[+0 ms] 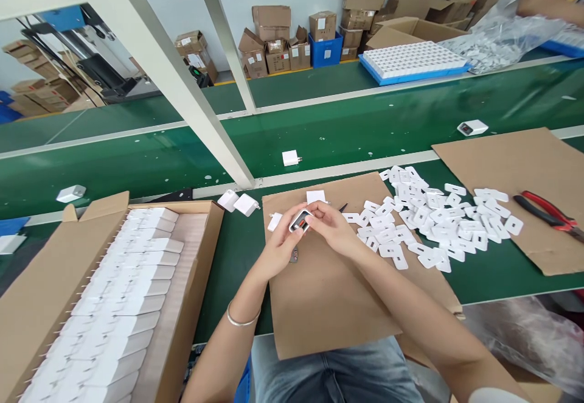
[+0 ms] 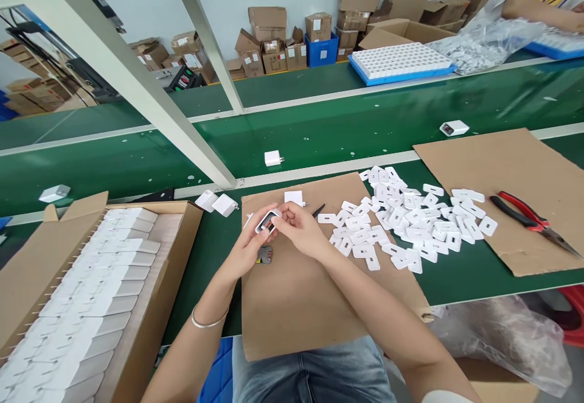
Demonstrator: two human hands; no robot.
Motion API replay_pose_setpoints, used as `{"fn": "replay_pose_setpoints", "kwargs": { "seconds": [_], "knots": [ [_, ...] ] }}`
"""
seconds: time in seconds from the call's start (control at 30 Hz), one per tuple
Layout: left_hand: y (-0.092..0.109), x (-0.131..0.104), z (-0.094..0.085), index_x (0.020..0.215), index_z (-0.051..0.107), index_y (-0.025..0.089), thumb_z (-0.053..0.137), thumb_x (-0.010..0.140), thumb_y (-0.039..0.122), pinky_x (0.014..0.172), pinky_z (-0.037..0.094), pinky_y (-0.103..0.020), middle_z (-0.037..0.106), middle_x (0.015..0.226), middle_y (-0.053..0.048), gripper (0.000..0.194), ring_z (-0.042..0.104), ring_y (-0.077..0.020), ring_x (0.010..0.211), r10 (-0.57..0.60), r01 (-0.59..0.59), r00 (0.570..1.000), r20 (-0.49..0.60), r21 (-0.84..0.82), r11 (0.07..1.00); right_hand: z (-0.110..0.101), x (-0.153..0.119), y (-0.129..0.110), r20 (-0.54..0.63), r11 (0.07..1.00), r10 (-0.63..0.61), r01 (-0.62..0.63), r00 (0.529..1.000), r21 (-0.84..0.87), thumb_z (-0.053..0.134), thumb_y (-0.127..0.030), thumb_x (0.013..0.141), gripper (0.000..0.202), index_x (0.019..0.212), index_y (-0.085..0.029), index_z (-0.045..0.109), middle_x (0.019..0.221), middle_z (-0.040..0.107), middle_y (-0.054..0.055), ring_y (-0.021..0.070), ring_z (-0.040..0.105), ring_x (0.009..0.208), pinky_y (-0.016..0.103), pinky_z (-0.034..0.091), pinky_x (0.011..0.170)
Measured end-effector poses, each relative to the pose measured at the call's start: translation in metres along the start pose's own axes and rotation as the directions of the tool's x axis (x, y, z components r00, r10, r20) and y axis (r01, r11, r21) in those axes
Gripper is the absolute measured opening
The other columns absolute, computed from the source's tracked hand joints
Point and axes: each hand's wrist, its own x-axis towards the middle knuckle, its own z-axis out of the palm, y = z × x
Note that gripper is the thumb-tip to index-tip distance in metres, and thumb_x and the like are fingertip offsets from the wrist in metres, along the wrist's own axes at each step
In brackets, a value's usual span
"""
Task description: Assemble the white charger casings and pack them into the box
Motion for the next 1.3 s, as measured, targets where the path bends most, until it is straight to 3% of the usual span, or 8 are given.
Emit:
{"fn": "replay_pose_setpoints", "kwargs": {
  "seconds": [0.13, 0.3, 0.63, 0.83, 0.97, 1.03, 1.17, 1.3],
  "knots": [
    [0.001, 0.004, -0.012, 0.137, 0.060, 0.033, 0.067, 0.087, 0.031, 0.113, 0.027, -0.050, 0.064, 0.127, -0.008, 0.051, 0.048, -0.0336, 0.119, 0.114, -0.054, 0.990, -0.085, 0.518, 0.854, -0.012, -0.001, -0.006, -0.191, 0.971, -0.028, -0.019, 0.981, -0.238, 0.062, -0.054, 0.091, 0.043, 0.120, -0.024, 0.055, 0.080, 0.058, -0.003, 0.0145, 0.053, 0.070, 0.029, 0.043, 0.067],
    [-0.009, 0.006, -0.016, 0.138, 0.059, 0.033, 0.063, 0.088, 0.028, 0.114, 0.016, -0.056, 0.066, 0.123, -0.010, 0.051, 0.044, -0.0373, 0.124, 0.096, -0.126, 0.992, 0.085, 0.793, 0.596, -0.018, -0.001, -0.007, -0.360, 0.922, -0.149, -0.002, 0.921, -0.387, 0.055, -0.048, 0.096, 0.025, 0.098, -0.023, 0.061, 0.075, 0.057, -0.002, 0.0147, 0.050, 0.065, 0.029, 0.039, 0.063],
    [-0.013, 0.001, -0.036, 0.161, 0.015, 0.026, 0.060, 0.081, 0.020, 0.124, 0.007, -0.056, 0.046, 0.153, -0.011, 0.093, 0.033, -0.0324, 0.146, -0.022, -0.148, 0.980, 0.197, 0.803, 0.577, -0.008, -0.004, -0.006, -0.191, 0.835, -0.164, 0.033, 0.968, -0.549, 0.059, -0.034, 0.090, 0.012, 0.086, -0.023, 0.061, 0.071, 0.059, -0.002, 0.0151, 0.050, 0.062, 0.029, 0.039, 0.060],
    [-0.008, -0.006, -0.070, 0.155, 0.030, 0.023, 0.054, 0.084, 0.017, 0.124, 0.018, -0.057, 0.041, 0.156, -0.012, 0.075, 0.029, -0.0319, 0.151, -0.096, -0.003, 0.993, 0.062, 0.857, 0.515, 0.003, -0.009, -0.005, 0.071, 0.744, -0.169, 0.175, 0.983, -0.644, 0.062, -0.029, 0.088, 0.007, 0.084, -0.023, 0.060, 0.069, 0.058, -0.003, 0.0143, 0.053, 0.062, 0.028, 0.040, 0.061],
    [-0.009, -0.011, -0.085, 0.153, 0.032, 0.022, 0.053, 0.083, 0.013, 0.125, 0.024, -0.051, 0.033, 0.161, -0.013, 0.074, 0.022, -0.0300, 0.154, -0.058, 0.019, 0.998, 0.015, 0.844, 0.537, 0.020, -0.013, 0.006, 0.355, 0.527, -0.210, 0.411, 0.911, -0.744, 0.075, -0.035, 0.081, 0.035, 0.110, -0.021, 0.063, 0.096, 0.064, 0.006, 0.0241, 0.061, 0.091, 0.036, 0.050, 0.078],
    [-0.012, -0.012, -0.089, 0.149, 0.039, 0.020, 0.054, 0.081, 0.011, 0.123, 0.028, -0.053, 0.039, 0.157, -0.014, 0.070, 0.027, -0.0318, 0.153, -0.057, 0.029, 0.998, 0.001, 0.858, 0.513, 0.027, -0.013, 0.013, 0.437, 0.401, -0.198, 0.479, 0.877, -0.781, 0.080, -0.038, 0.078, 0.049, 0.119, -0.018, 0.062, 0.109, 0.062, 0.011, 0.0297, 0.057, 0.104, 0.043, 0.051, 0.088],
    [-0.010, -0.010, -0.089, 0.129, 0.057, 0.022, 0.056, 0.083, 0.011, 0.109, 0.037, -0.061, 0.060, 0.137, -0.014, 0.047, 0.051, -0.0398, 0.132, -0.003, 0.122, 0.991, -0.135, 0.886, 0.447, 0.032, -0.011, 0.022, 0.456, 0.301, -0.170, 0.486, 0.874, -0.820, 0.077, -0.035, 0.083, 0.029, 0.105, -0.018, 0.068, 0.108, 0.058, 0.012, 0.0299, 0.054, 0.106, 0.045, 0.051, 0.092],
    [0.012, -0.007, -0.076, 0.129, 0.056, 0.026, 0.063, 0.089, 0.025, 0.106, 0.042, -0.048, 0.063, 0.131, -0.009, 0.041, 0.057, -0.0326, 0.123, 0.207, 0.009, 0.958, -0.199, 0.741, 0.671, 0.028, -0.009, 0.020, 0.452, 0.330, -0.212, 0.499, 0.867, -0.801, 0.079, -0.033, 0.079, 0.027, 0.099, -0.018, 0.068, 0.109, 0.059, 0.011, 0.0293, 0.054, 0.107, 0.045, 0.048, 0.094]
  ]
}}
